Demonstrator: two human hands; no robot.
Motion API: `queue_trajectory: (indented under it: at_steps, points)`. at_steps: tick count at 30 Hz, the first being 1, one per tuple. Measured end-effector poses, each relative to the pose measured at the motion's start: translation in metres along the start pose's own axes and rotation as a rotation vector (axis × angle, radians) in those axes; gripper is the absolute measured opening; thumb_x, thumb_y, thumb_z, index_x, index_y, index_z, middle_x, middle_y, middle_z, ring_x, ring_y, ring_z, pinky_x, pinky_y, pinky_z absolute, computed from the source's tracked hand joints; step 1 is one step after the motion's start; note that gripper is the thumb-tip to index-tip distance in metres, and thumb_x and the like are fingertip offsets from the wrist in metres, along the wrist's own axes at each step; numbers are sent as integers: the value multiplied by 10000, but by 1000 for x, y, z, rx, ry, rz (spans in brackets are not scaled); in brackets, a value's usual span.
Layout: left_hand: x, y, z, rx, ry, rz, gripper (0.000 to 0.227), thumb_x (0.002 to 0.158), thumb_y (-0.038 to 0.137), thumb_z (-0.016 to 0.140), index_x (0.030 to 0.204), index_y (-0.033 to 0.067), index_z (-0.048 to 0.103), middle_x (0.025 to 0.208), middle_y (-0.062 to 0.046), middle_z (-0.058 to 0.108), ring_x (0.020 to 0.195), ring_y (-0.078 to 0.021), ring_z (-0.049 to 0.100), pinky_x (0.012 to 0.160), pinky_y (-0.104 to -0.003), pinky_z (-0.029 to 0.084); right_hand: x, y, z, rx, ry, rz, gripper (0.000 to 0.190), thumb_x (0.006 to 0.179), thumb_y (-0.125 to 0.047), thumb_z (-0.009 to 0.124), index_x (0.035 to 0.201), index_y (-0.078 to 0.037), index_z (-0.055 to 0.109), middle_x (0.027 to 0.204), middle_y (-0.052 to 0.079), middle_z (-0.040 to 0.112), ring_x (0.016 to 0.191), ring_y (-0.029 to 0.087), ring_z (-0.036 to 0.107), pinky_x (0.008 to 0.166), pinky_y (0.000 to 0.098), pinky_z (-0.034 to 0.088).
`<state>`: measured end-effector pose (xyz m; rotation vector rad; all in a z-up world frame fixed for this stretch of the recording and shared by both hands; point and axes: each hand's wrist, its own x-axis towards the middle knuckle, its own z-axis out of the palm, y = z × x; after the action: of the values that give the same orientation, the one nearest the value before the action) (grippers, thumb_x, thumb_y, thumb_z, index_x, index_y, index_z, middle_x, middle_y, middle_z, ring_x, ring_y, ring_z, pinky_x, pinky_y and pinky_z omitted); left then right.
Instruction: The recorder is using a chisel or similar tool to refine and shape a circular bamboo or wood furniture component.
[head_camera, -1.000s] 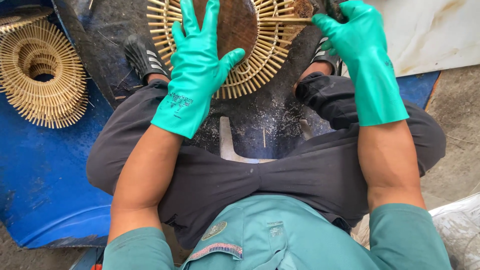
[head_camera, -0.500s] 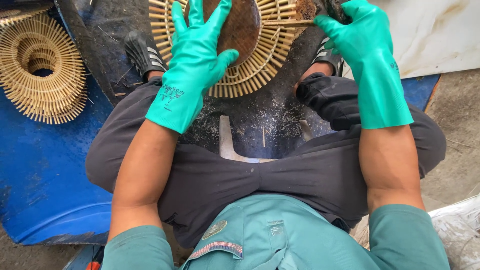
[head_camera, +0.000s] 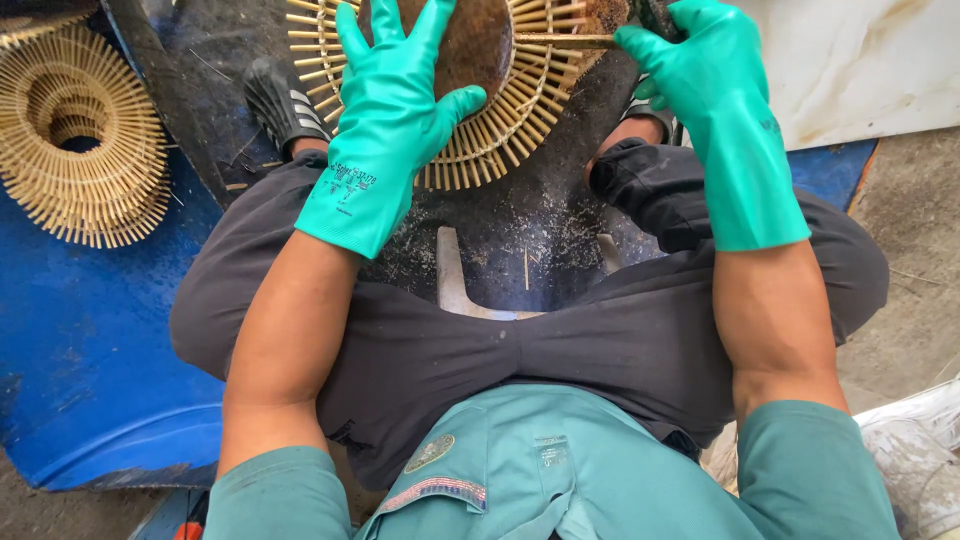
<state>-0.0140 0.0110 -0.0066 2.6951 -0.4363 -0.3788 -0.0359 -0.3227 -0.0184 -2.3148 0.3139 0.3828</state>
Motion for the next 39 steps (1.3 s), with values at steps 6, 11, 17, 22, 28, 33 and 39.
queue_trajectory:
  at_steps: [6, 11, 17, 22, 28, 33, 39]
  points:
    - [-2, 7, 4, -64, 43, -109, 920, 871, 447, 924, 1604, 328, 381, 1608, -318, 277, 1369, -667, 314, 1004, -654, 511, -66, -80, -45, 706, 45, -261, 134, 1118, -97, 719, 1208, 1, 706, 1100, 89, 744, 927, 179, 746, 828, 313, 634]
    - [3, 8, 4, -123, 62, -107, 908, 831, 414, 925, 1565, 324, 400, 1594, -307, 295, 1363, -672, 305, 939, -628, 546, -86, -93, -33, 576, -19, -400, 186, 1100, -56, 700, 1262, 31, 671, 1228, 135, 700, 1125, 198, 692, 1018, 312, 591]
    - [1, -2, 21, -88, 91, -45, 852, 924, 438, 909, 1600, 333, 400, 1646, -188, 371, 1485, -585, 307, 1003, -633, 551, -92, -82, -22, 538, -97, -537, 117, 1119, 1, 708, 1233, 15, 687, 1275, 155, 712, 1199, 230, 700, 1099, 347, 571]
    - [7, 4, 13, -64, 39, -90, 889, 827, 431, 922, 1559, 330, 427, 1564, -273, 369, 1366, -651, 254, 936, -701, 497, -92, -83, -17, 518, -86, -442, 113, 1116, 3, 691, 1227, 6, 711, 1259, 128, 731, 1158, 209, 714, 1075, 325, 572]
    - [5, 8, 2, -45, -12, -101, 885, 826, 439, 925, 1550, 356, 422, 1599, -259, 337, 1368, -670, 250, 985, -682, 477, -100, -100, -14, 419, -97, -525, 110, 1099, 13, 705, 1208, 0, 711, 1264, 140, 724, 1172, 225, 698, 1085, 323, 545]
    - [7, 6, -2, -75, -21, -81, 917, 822, 420, 926, 1577, 369, 406, 1622, -239, 284, 1406, -650, 246, 1007, -652, 488, -99, -101, -17, 363, -98, -524, 135, 1093, 12, 706, 1226, -8, 716, 1239, 129, 727, 1182, 227, 699, 1089, 328, 549]
    - [5, -9, 6, -35, -6, 52, 928, 803, 368, 929, 1588, 401, 435, 1658, -179, 261, 1463, -617, 225, 1043, -647, 488, -94, -98, -22, 406, -100, -472, 125, 1095, 15, 696, 1220, 7, 708, 1228, 128, 723, 1163, 206, 697, 1065, 330, 561]
